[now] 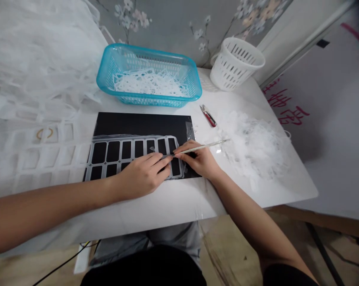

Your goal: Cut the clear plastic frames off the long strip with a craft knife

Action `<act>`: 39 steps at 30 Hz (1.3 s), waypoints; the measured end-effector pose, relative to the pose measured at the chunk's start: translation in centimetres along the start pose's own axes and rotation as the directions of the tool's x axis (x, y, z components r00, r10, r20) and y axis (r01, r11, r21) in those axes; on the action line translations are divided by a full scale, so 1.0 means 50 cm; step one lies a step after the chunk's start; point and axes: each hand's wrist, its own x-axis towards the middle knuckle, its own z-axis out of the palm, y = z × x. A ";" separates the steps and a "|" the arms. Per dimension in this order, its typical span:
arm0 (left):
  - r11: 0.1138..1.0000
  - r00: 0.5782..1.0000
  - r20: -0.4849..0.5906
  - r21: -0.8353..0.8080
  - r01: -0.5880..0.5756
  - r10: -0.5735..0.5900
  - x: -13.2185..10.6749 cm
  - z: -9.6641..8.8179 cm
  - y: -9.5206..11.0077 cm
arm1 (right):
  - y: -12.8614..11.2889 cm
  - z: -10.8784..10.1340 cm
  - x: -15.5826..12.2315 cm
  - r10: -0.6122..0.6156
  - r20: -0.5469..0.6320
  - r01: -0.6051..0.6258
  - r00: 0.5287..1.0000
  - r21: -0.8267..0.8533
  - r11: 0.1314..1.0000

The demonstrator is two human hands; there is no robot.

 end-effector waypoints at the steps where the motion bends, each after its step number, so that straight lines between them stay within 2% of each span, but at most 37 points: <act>1: 1.000 1.000 -0.001 -0.007 -0.005 0.005 0.001 0.000 0.000 | 0.000 0.001 0.000 -0.026 -0.004 0.026 1.000 -0.014 1.000; 5: 1.000 1.000 -0.019 -0.027 -0.006 0.006 0.004 0.000 -0.001 | 0.004 0.002 -0.005 -0.126 0.005 0.126 0.992 -0.111 0.986; 8: 0.997 1.000 -0.012 -0.067 0.027 -0.028 0.005 0.002 -0.001 | 0.009 0.001 -0.010 -0.232 0.056 0.239 0.971 -0.211 0.948; 12: 0.996 0.999 -0.008 -0.074 0.045 -0.046 -0.001 0.005 0.002 | 0.012 0.000 -0.013 -0.285 0.112 0.304 0.952 -0.239 0.922; 15: 1.000 1.000 -0.012 0.003 0.020 -0.020 -0.010 0.005 0.007 | 0.006 0.006 -0.013 -0.253 0.034 0.255 0.967 -0.180 0.950; 18: 0.999 0.999 -0.031 0.044 0.008 -0.007 -0.016 0.007 0.010 | -0.008 0.017 -0.013 -0.128 -0.065 0.120 0.990 -0.120 0.986; 22: 1.000 0.998 -0.061 0.021 0.008 -0.006 -0.017 0.011 0.010 | -0.022 0.033 -0.010 0.011 -0.136 -0.017 0.991 -0.045 0.999; 27: 0.999 0.997 -0.077 -0.033 0.029 -0.031 -0.015 0.013 0.011 | -0.023 0.037 -0.007 0.045 -0.134 -0.048 0.990 -0.018 0.999; 34: 1.000 0.996 -0.083 0.013 0.026 -0.024 -0.010 0.005 0.008 | -0.022 0.037 -0.009 0.073 -0.129 -0.076 0.989 -0.016 0.997; 39: 0.999 0.995 -0.089 -0.019 0.036 -0.037 -0.009 0.003 0.007 | -0.024 0.038 -0.010 0.074 -0.133 -0.078 0.988 -0.028 0.997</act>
